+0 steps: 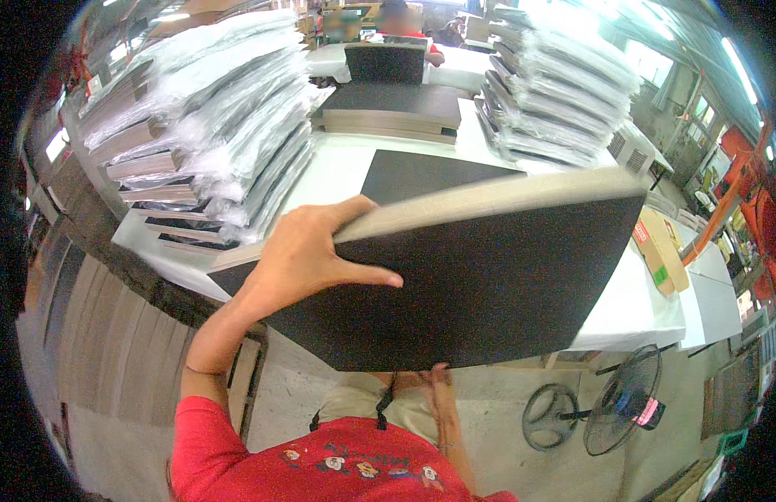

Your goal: The person picks up a black rectangular board and places it into a clear plastic bag. They repeat this process for several boards, stacking the packaged items on the table.

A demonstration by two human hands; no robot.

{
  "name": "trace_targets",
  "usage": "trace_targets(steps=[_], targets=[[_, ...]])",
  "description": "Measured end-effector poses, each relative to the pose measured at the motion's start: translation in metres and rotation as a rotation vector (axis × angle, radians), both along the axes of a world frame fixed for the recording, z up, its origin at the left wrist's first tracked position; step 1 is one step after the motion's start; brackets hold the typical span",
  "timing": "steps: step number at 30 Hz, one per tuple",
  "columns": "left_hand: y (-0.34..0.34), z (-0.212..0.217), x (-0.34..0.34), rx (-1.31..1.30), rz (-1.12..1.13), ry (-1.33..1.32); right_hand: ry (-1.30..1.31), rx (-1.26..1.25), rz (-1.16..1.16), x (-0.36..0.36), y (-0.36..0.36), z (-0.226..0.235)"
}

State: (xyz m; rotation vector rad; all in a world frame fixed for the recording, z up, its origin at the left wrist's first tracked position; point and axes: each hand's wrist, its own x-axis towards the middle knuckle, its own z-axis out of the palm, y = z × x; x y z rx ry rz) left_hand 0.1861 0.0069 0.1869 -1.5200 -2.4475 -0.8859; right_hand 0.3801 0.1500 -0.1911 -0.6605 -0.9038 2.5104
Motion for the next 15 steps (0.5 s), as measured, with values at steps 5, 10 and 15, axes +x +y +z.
trace_targets(steps=[5, 10, 15], targets=[[0.019, -0.041, 0.007, -0.099, -0.177, 0.105, 0.253, -0.234, 0.342, -0.02, -0.047, -0.049], [0.033, -0.068, 0.006, -0.343, -0.189, 0.034, 0.147, -0.42, 0.461, -0.012, -0.066, -0.078], [0.042, -0.108, -0.005, -0.344, -0.196, 0.047, 0.112, -0.636, 0.428, -0.01, -0.068, -0.083]])
